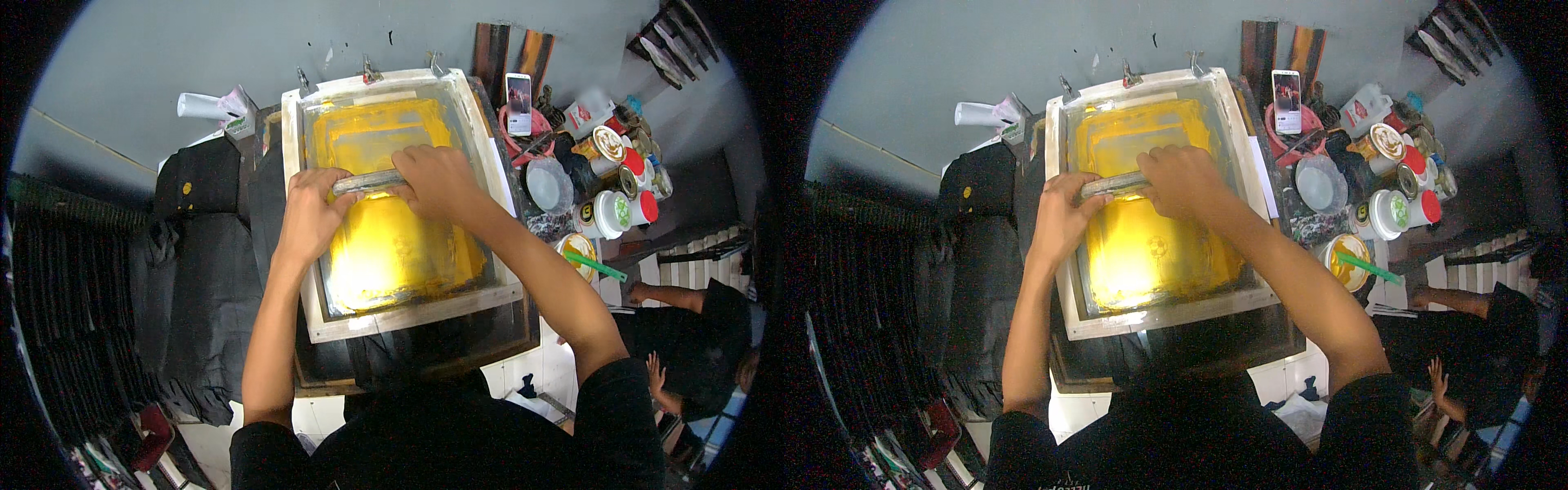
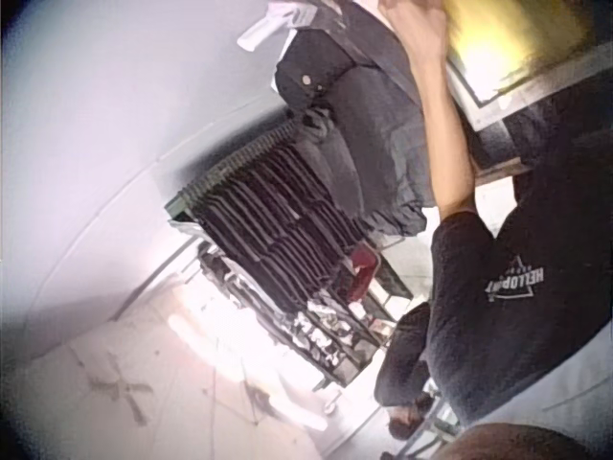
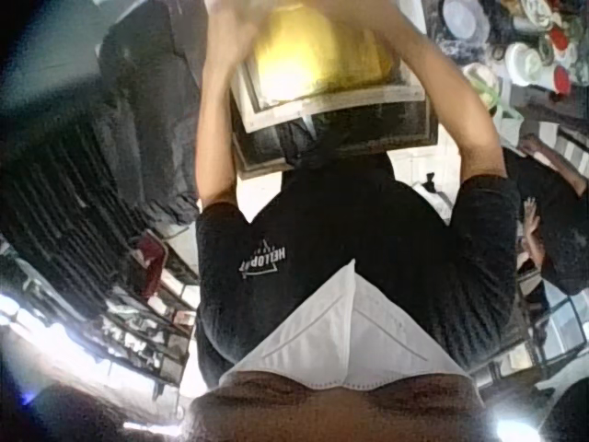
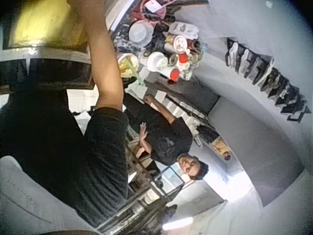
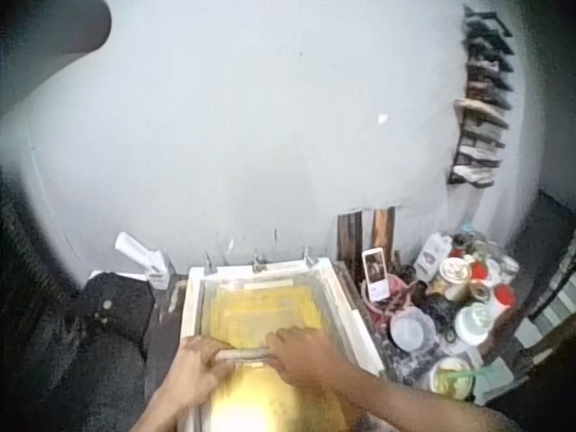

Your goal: The person performs screen printing on black tote bags by placing a bag on the printing bed, lowering the screen, applying yellow ink with a squeegee, and lifting the screen to reveal the printed design. The person also stirs the yellow ink in a container with a small green tool.

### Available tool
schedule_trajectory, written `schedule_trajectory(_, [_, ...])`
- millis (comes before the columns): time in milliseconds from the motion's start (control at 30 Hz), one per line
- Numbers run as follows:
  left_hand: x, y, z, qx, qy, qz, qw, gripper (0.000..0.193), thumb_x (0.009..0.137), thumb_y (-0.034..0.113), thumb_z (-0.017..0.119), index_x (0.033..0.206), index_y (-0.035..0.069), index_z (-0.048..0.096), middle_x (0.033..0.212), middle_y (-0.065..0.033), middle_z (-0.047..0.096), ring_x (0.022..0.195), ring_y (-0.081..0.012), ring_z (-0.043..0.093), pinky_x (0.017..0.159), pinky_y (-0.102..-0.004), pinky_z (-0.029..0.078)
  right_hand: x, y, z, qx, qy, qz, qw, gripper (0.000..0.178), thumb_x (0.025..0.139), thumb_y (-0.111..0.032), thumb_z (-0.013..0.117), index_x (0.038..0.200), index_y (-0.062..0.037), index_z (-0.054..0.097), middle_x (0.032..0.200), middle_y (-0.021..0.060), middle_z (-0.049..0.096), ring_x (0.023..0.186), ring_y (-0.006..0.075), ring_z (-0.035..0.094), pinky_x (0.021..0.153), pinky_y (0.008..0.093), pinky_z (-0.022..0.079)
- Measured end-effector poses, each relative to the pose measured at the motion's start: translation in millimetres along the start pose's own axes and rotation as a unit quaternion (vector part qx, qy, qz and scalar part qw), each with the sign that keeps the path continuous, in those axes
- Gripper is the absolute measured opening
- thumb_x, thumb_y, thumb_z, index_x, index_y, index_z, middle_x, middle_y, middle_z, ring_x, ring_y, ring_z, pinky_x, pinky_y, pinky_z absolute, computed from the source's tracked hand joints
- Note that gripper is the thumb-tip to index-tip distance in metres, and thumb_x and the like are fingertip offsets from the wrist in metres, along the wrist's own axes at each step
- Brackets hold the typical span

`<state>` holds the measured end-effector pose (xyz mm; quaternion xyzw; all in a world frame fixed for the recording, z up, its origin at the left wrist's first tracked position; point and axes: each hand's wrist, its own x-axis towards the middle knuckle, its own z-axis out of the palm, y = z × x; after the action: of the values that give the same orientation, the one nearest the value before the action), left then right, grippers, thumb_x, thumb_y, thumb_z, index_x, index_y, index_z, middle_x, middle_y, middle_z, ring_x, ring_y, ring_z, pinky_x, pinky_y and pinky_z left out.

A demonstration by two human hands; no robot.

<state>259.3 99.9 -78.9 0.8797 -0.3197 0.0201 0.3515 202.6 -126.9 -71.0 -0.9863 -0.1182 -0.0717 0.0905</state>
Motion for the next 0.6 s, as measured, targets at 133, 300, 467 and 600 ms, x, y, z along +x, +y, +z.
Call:
schedule_trajectory(133, [-31.6, 16.6, -2.6, -0.010, -0.013, -0.011, 1.000, 0.030, 0.081, 0.017, 0.080, 0.105, 0.000, 0.074, 0.104, -0.0191, 0.072, 0.106, -0.0383, 0.064, 0.100, -0.0432, 0.045, -33.1, -16.7, -0.4, 0.021, -0.006, -0.003, 1.000, 0.033, 0.085, -0.034, 0.074, 0.097, -0.0062, 0.061, 0.090, 0.0127, 0.067, 0.085, 0.0343, 0.068, 0.073, 0.0478, 0.055])
schedule_trajectory(300, [-81.0, 42.1, -7.0, -0.018, -0.036, -0.003, 0.999, 0.029, 0.080, 0.015, 0.081, 0.104, 0.000, 0.073, 0.103, -0.0176, 0.072, 0.104, -0.0356, 0.064, 0.100, -0.0433, 0.044, -82.6, -44.3, -1.6, 0.037, 0.008, -0.002, 0.999, 0.035, 0.080, -0.033, 0.076, 0.094, -0.0077, 0.057, 0.086, 0.0108, 0.063, 0.081, 0.0332, 0.067, 0.068, 0.0465, 0.053])
schedule_trajectory(467, [-132.5, 56.1, -0.6, -0.023, -0.025, 0.018, 0.999, 0.035, 0.077, 0.013, 0.083, 0.108, 0.002, 0.073, 0.104, -0.0149, 0.073, 0.114, -0.0335, 0.064, 0.108, -0.0477, 0.040, -130.6, -66.1, 5.8, 0.003, 0.003, -0.027, 1.000, 0.022, 0.078, -0.023, 0.070, 0.091, -0.0085, 0.059, 0.091, 0.0098, 0.063, 0.084, 0.0284, 0.066, 0.071, 0.0417, 0.053])
schedule_trajectory(600, [-165.3, 44.1, -3.3, 0.006, -0.047, 0.019, 0.999, 0.077, 0.073, 0.032, 0.088, 0.138, 0.003, 0.060, 0.147, -0.0204, 0.056, 0.148, -0.0383, 0.039, 0.123, -0.0566, 0.022, -152.4, -72.8, 14.3, -0.045, 0.075, -0.063, 0.994, 0.014, 0.083, -0.021, 0.062, 0.091, -0.0103, 0.059, 0.090, 0.0073, 0.061, 0.088, 0.0240, 0.064, 0.077, 0.0385, 0.051])
